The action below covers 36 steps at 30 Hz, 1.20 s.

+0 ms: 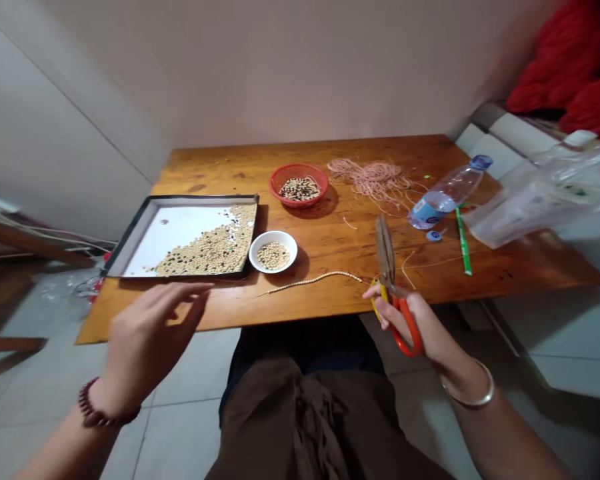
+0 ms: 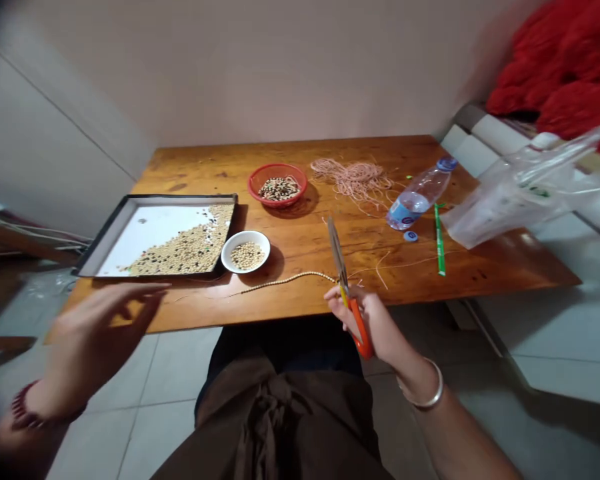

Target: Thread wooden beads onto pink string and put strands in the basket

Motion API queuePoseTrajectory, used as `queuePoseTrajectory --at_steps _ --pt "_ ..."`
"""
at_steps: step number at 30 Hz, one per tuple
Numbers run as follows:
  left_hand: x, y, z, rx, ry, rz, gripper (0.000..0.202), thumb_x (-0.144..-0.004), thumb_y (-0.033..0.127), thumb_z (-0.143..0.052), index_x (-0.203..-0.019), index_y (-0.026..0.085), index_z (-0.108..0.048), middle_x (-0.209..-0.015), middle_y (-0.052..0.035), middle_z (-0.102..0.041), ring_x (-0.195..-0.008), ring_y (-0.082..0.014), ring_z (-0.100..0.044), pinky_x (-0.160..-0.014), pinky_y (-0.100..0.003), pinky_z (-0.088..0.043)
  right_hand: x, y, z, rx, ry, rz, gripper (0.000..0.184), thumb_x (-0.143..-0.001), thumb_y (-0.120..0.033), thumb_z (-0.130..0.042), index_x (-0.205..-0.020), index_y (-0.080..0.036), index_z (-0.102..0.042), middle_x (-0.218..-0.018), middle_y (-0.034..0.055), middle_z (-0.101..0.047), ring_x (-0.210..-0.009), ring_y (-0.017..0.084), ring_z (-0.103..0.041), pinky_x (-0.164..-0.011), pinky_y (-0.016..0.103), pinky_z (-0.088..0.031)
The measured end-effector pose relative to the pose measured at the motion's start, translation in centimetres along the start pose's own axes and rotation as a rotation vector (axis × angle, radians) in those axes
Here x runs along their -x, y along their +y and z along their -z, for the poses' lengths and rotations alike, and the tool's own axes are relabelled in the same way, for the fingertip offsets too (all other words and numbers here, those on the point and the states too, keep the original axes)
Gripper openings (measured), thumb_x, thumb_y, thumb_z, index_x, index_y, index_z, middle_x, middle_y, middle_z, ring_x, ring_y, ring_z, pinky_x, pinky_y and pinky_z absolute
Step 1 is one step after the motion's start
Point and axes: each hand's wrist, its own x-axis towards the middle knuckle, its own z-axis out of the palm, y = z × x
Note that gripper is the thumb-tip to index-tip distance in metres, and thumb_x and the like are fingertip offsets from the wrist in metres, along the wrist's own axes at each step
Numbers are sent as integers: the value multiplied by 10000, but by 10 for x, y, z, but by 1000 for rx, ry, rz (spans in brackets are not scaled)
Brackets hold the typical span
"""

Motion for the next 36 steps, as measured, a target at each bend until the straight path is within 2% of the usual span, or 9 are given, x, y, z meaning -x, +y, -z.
queuePoseTrajectory --at_steps 3,6,8,10,14,18,24,31,36 --pt "9 -21 -16 -201 -254 18 296 -887 423 -509 -1057 231 -657 -1014 -35 -695 -858 -204 -646 -670 -289 -475 17 15 -19 -78 -175 -68 445 -820 -591 -533 -913 -157 -558 -541 -61 -376 -448 71 -358 -427 205 -291" --pt "11 -35 -38 -311 -344 42 346 -903 405 -462 -1150 226 -625 -1080 -67 -675 -853 -225 -643 -625 -291 -439 28 25 -40 -140 -370 -126 429 -838 -581 -523 -866 -153 -541 -565 -66 -332 -459 54 -300 -430 198 -255" --pt "10 -41 -47 -302 -393 19 293 -903 353 -457 -1082 224 -650 -1014 -70 -680 -798 -210 -634 -602 -279 -412 33 30 -55 -216 -501 -209 423 -847 -578 -514 -863 -156 -536 -578 -65 -323 -470 53 -291 -440 195 -253" --pt "8 -45 -53 -282 -425 -11 239 -901 299 -449 -949 205 -663 -909 -69 -670 -742 -194 -612 -592 -277 -390 37 36 -70 -328 -568 -328 401 -853 -565 -516 -882 -165 -527 -600 -63 -320 -487 53 -290 -455 188 -254" --pt "2 -49 -60 -308 -418 -113 207 -898 213 -422 -785 164 -588 -787 -78 -606 -705 -201 -563 -610 -298 -384 42 53 -94 -553 -596 -549 412 -826 -588 -538 -864 -180 -492 -651 -58 -314 -498 43 -252 -459 167 -236" --pt "3 -45 -57 -294 -405 -199 157 -861 122 -428 -750 159 -534 -765 -97 -574 -720 -219 -539 -626 -310 -389 44 65 -112 -648 -640 -623 505 -771 -686 -521 -874 -194 -473 -657 -57 -317 -490 43 -284 -457 162 -278" --pt "22 -35 -39 52 -493 17 157 -895 294 -480 -778 189 -482 -682 -4 -587 -600 -152 -540 -554 -252 -370 38 58 -129 -585 -752 -575 595 -743 -758 -466 -893 -183 -495 -666 -50 -351 -502 47 -320 -489 184 -363" --pt "39 -35 -36 427 -504 277 120 -851 289 -518 -827 184 -572 -834 -16 -662 -768 -141 -619 -658 -232 -480 23 52 -150 -559 -819 -578 615 -724 -775 -466 -887 -182 -466 -654 -62 -369 -471 39 -328 -464 184 -366" --pt "46 -28 -29 627 -594 404 265 -860 427 -518 -876 180 -613 -839 -37 -663 -739 -144 -613 -541 -207 -497 9 51 -162 -616 -813 -538 611 -761 -772 -409 -891 -178 -474 -638 -62 -376 -454 41 -342 -442 183 -366"
